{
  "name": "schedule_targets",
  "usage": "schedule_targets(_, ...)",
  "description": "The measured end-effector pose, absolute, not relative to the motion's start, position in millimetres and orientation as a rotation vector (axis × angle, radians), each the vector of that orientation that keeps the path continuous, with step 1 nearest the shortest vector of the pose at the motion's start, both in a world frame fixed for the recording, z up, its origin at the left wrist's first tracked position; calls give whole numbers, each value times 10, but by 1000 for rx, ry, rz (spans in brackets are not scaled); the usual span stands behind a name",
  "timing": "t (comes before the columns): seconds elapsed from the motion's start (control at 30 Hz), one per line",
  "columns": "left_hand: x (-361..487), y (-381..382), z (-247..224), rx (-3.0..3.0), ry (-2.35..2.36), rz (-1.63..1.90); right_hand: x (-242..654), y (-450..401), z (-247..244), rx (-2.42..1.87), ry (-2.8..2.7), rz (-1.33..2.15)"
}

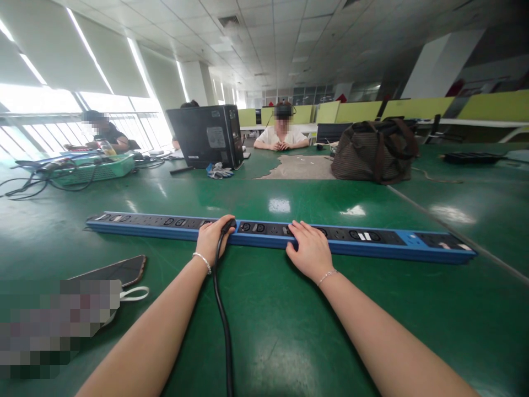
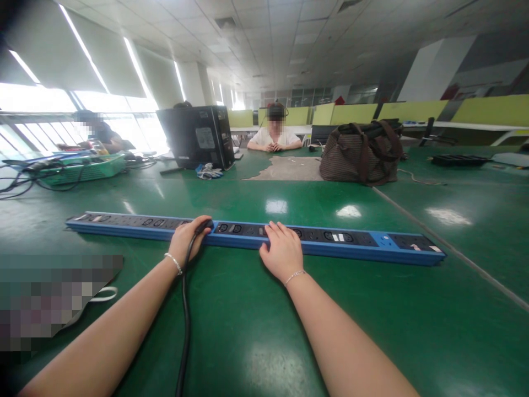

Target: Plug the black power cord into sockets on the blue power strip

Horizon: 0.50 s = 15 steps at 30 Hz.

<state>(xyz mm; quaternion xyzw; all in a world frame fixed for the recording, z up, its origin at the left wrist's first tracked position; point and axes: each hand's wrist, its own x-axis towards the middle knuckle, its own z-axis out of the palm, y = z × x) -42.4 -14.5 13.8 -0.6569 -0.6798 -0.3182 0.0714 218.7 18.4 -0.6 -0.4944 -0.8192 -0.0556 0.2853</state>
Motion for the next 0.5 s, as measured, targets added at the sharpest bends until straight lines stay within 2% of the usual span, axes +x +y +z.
schedule_targets(0.17,-463,-149,215,-1787,-2060,-1360,2188,177,0,-1318,-2193,-160)
schedule_targets(0.3,-733,-155,218,-1666,-2043,-1344,2191,180,-3,-1319,-2203,-151)
schedule_targets(0.5,-1254,-235,148,-1319,-2289,-1358,2192,184,-2,-1319,-2200,-138)
